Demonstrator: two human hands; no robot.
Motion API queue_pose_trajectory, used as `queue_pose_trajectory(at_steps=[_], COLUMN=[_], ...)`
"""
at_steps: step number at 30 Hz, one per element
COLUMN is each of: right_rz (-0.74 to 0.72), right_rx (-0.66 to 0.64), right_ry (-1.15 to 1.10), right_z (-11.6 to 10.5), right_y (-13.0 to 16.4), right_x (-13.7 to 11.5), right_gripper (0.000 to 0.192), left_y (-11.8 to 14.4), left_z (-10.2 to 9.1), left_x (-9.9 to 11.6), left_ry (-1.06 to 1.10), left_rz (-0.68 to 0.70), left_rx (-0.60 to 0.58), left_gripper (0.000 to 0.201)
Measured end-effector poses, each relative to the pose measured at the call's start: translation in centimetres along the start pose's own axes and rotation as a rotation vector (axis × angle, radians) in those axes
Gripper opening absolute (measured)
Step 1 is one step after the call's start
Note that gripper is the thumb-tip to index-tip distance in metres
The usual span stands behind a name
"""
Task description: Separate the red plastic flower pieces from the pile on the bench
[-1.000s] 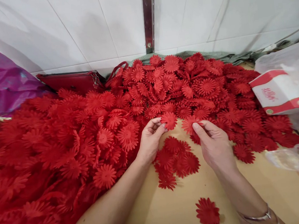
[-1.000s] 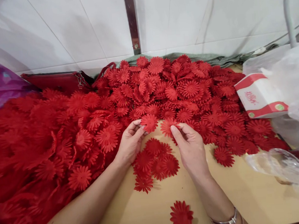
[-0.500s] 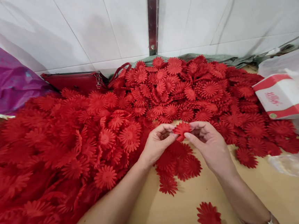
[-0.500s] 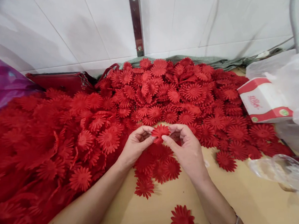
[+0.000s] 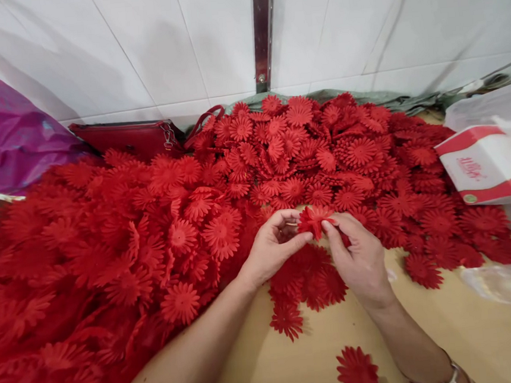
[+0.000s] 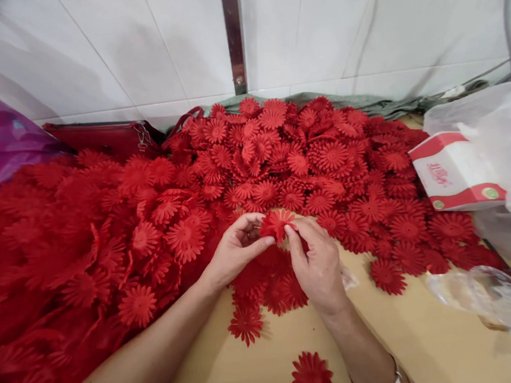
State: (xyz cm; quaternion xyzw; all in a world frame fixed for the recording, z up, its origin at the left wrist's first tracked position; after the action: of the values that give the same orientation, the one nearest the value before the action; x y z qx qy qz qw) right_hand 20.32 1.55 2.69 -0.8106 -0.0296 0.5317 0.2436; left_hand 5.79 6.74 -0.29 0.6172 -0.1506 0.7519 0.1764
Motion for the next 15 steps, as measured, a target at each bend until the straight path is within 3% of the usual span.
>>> queue_pose_trajectory(at_steps=[3,8,15], right_rz=[0.029,0.177,0.309], right_rx=[0.026,0.127,0.159], right_ry=[-0.035,-0.102,-0.353], right_z=[-0.3,-1.5,-0.5], right_y=[-0.1,-0.1,0.4], right_x=[-0.3,-0.2,1.2], right_gripper=[0.021,0.027,0.017], left_y=[-0.2,-0.4,0.0], left_z=[-0.5,-1.2,-0.5], left_x=[-0.3,-0.5,0.1], left_ry=[0.010,0.076,-0.042], left_rz=[-0.011,-0.035,0.027], left_rx=[0.078,0.182,0.154], left_gripper=[0.031,0.036,0.034])
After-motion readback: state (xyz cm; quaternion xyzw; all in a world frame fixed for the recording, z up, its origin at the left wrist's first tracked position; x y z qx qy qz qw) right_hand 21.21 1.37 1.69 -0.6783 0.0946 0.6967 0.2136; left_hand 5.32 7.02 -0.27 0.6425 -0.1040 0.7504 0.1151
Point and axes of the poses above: each hand's wrist, its own y-axis away from the middle knuckle, its own z-axis out of the palm, x = y × z, the point moved 5 cm from there along -y, towards the middle knuckle, and after that the axes turned 13 degrees about -y, right-handed, at the moved point
